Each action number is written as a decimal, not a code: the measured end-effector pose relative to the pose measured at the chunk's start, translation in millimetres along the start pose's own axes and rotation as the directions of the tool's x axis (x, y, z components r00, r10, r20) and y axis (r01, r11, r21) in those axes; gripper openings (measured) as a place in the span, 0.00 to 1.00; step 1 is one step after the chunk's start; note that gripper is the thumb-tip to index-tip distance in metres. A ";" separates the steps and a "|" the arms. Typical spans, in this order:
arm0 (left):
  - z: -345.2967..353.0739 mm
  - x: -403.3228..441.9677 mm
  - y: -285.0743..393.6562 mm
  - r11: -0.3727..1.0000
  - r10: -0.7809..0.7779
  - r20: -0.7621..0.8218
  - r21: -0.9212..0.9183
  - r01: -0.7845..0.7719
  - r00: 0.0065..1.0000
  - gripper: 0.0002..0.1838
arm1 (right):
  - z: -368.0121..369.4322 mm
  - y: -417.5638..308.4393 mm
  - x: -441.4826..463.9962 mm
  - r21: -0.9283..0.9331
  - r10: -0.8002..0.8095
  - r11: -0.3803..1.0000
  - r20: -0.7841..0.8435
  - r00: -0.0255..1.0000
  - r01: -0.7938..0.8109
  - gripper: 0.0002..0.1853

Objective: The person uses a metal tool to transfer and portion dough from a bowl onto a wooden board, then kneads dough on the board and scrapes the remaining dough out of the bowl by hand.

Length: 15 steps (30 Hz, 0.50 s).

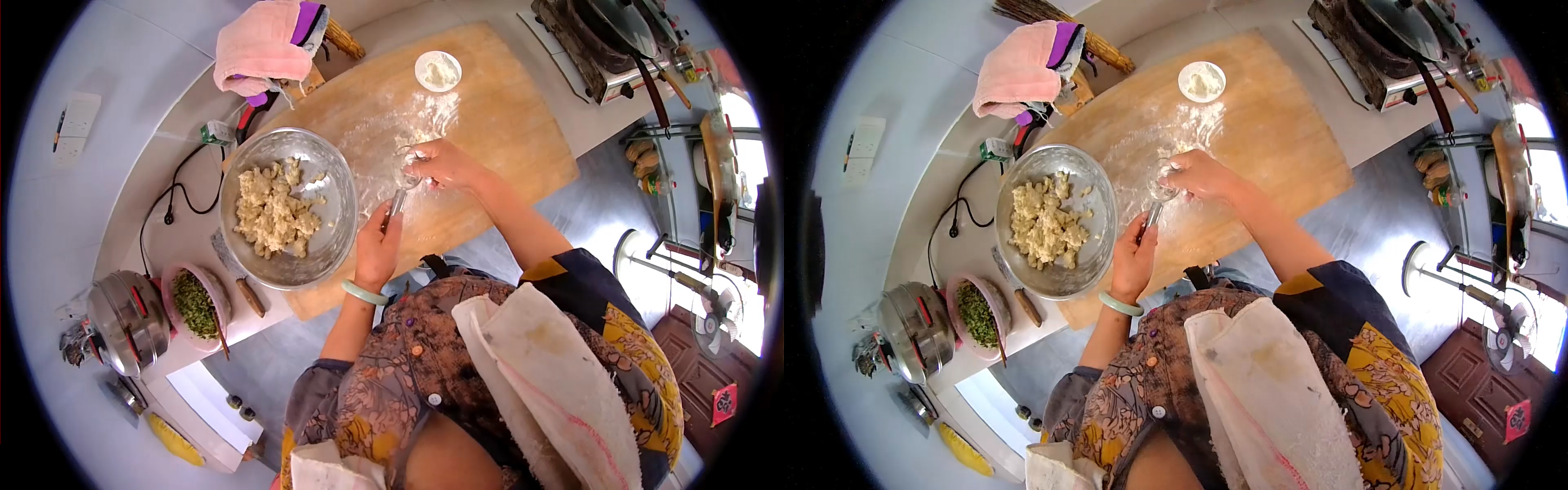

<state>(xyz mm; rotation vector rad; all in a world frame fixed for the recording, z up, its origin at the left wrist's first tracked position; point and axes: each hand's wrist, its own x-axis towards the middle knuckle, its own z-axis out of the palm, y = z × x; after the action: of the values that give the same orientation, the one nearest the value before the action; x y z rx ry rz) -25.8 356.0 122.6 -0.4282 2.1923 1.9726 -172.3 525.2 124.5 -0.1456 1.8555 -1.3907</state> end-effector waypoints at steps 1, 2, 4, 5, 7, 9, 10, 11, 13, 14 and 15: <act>-0.3 -1.9 2.9 0.996 0.025 -0.015 0.088 -0.023 1.000 0.16 | 6.5 -6.5 -0.7 -0.024 -0.029 0.999 -0.007 1.000 0.028 0.13; -0.8 -3.1 7.7 0.983 0.053 -0.028 0.176 -0.047 0.998 0.17 | 11.7 -11.8 -0.4 -0.050 -0.060 0.997 -0.014 0.998 0.059 0.13; -2.6 -3.4 10.5 0.943 0.132 -0.052 0.314 -0.109 0.990 0.17 | 22.1 -3.6 7.1 -0.074 -0.073 0.995 -0.051 0.996 0.069 0.12; -3.4 -1.8 7.0 0.919 0.181 -0.062 0.365 -0.146 0.982 0.17 | 26.2 -0.8 9.9 -0.086 -0.080 0.994 -0.070 0.994 0.074 0.12; -5.5 -3.3 9.0 0.897 0.214 -0.064 0.409 -0.170 0.975 0.17 | 30.9 -12.1 3.0 -0.194 -0.111 0.976 -0.084 0.990 0.093 0.12; -10.7 -6.1 14.8 0.904 0.190 -0.052 0.398 -0.154 0.980 0.16 | 28.5 -22.6 -4.1 -0.224 -0.105 0.970 -0.044 0.993 0.093 0.13; -14.2 -4.9 13.6 0.901 0.213 -0.027 0.392 -0.185 0.977 0.16 | 23.7 -25.6 -6.7 -0.201 -0.084 0.976 0.002 0.996 0.083 0.13; -18.3 -4.7 11.0 0.898 0.231 -0.003 0.385 -0.212 0.973 0.16 | 20.5 -27.4 -8.6 -0.177 -0.060 0.982 0.051 0.997 0.068 0.13; -21.6 -4.1 10.3 0.878 0.278 0.038 0.395 -0.270 0.960 0.16 | 11.6 -31.7 -5.0 -0.174 -0.054 0.982 0.126 0.991 0.075 0.12; -21.9 -3.2 12.8 0.859 0.307 0.053 0.414 -0.301 0.950 0.16 | 8.5 -32.4 -4.2 -0.175 -0.052 0.981 0.162 0.985 0.080 0.12; -21.6 -1.6 14.4 0.839 0.337 0.067 0.432 -0.332 0.939 0.16 | 9.3 -31.8 -3.9 -0.221 -0.028 0.973 0.157 0.987 0.063 0.12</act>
<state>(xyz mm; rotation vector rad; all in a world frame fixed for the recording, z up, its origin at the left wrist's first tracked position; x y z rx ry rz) -27.3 336.0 139.2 0.0149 2.7709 1.5224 -174.8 507.8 152.8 -0.4019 1.8856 -1.1607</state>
